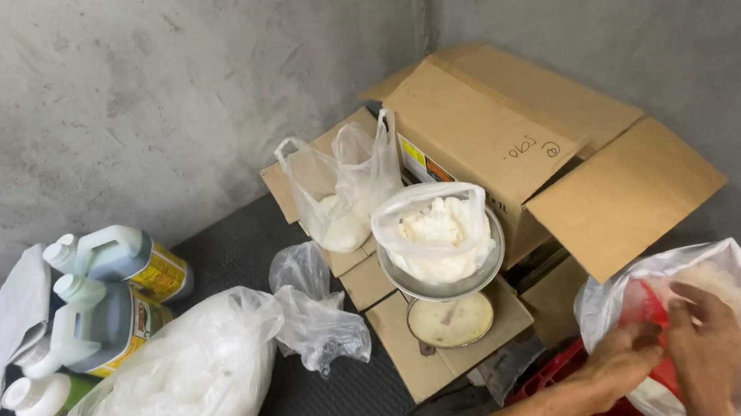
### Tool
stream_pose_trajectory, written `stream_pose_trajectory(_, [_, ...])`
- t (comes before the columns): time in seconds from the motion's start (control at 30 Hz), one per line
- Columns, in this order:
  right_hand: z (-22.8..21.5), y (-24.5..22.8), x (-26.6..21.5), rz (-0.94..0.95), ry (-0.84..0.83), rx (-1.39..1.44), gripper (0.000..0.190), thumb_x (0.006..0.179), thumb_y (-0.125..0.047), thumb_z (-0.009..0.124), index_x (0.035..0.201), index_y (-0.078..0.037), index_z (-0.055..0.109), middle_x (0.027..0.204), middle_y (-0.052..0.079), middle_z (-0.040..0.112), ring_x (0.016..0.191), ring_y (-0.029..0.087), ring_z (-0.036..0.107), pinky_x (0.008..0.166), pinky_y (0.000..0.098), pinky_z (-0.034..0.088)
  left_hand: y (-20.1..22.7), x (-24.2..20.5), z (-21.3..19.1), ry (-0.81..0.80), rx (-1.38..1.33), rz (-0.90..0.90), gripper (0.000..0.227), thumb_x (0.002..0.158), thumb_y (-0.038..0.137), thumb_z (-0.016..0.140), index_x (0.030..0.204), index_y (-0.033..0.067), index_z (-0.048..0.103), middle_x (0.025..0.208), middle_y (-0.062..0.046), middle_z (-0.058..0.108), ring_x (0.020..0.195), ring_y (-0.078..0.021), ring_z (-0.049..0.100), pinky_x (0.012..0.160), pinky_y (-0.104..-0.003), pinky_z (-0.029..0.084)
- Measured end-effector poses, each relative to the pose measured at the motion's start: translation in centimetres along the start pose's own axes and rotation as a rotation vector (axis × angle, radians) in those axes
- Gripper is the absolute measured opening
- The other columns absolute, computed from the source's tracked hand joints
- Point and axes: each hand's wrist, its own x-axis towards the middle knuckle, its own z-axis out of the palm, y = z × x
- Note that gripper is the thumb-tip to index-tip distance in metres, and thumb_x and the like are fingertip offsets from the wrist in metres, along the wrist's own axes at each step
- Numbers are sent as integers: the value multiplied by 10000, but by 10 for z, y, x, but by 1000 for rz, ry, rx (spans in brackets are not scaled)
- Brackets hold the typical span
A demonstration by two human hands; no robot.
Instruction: Weighing white powder chemicals and placing them into plastic bags for agricultural use.
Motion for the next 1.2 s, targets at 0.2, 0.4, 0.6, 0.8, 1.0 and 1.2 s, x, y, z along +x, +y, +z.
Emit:
stream_pose_trajectory(0.2, [54, -76, 25, 123, -255, 982, 325, 993, -52, 596, 1307, 28, 619, 1240, 135, 681, 1062, 211, 672, 913, 339, 548, 138, -125, -74, 487, 795, 625, 204, 1040, 239, 646, 1194, 125, 715, 1008, -174, 743, 884, -360, 713, 776, -455, 550])
stream_pose_trajectory(0.4, [122, -161, 61, 6, -469, 651, 497, 957, -211, 661, 1349, 69, 540, 1174, 211, 686, 1009, 289, 698, 864, 401, 572, 229, -181, -177, 1043, 984, 954, 486, 882, 154, 733, 1328, 26, 587, 1394, -245, 513, 1287, -444, 472, 1089, -547, 362])
stream_pose_trajectory(0.6, [175, -207, 70, -260, -293, 9, 610, 840, -304, 813, 1231, 110, 595, 1073, 300, 692, 1000, 433, 683, 889, 484, 539, 206, -152, -281, 1068, 823, 785, 789, 767, 161, 827, 1422, -31, 431, 1422, -357, 384, 1294, -516, 391, 1066, -544, 341])
stream_pose_trajectory(0.8, [203, -191, 75, -154, -221, 140, 311, 836, -106, 727, 1106, 47, 717, 922, 233, 717, 832, 369, 679, 759, 458, 541, 160, -99, -319, 829, 418, 529, 353, 965, 194, 672, 1236, -31, 691, 1035, -167, 758, 951, -272, 726, 869, -362, 538])
stream_pose_trajectory(1.0, [245, -164, 98, 368, -433, 772, 188, 983, -32, 561, 1070, 40, 711, 803, 126, 630, 541, 146, 467, 451, 319, 383, 159, -64, -326, 623, -541, 486, 292, 980, 169, 648, 1208, -13, 661, 941, -44, 703, 780, -122, 627, 716, -287, 528])
stream_pose_trajectory(1.2, [225, -195, 42, -8, -664, 819, 193, 949, 1, 550, 1031, -11, 724, 841, 41, 721, 544, 67, 427, 456, 251, 341, 128, -38, -341, 649, -659, 471, 281, 1028, 244, 646, 1152, -7, 627, 886, -48, 618, 693, -181, 545, 581, -342, 487])
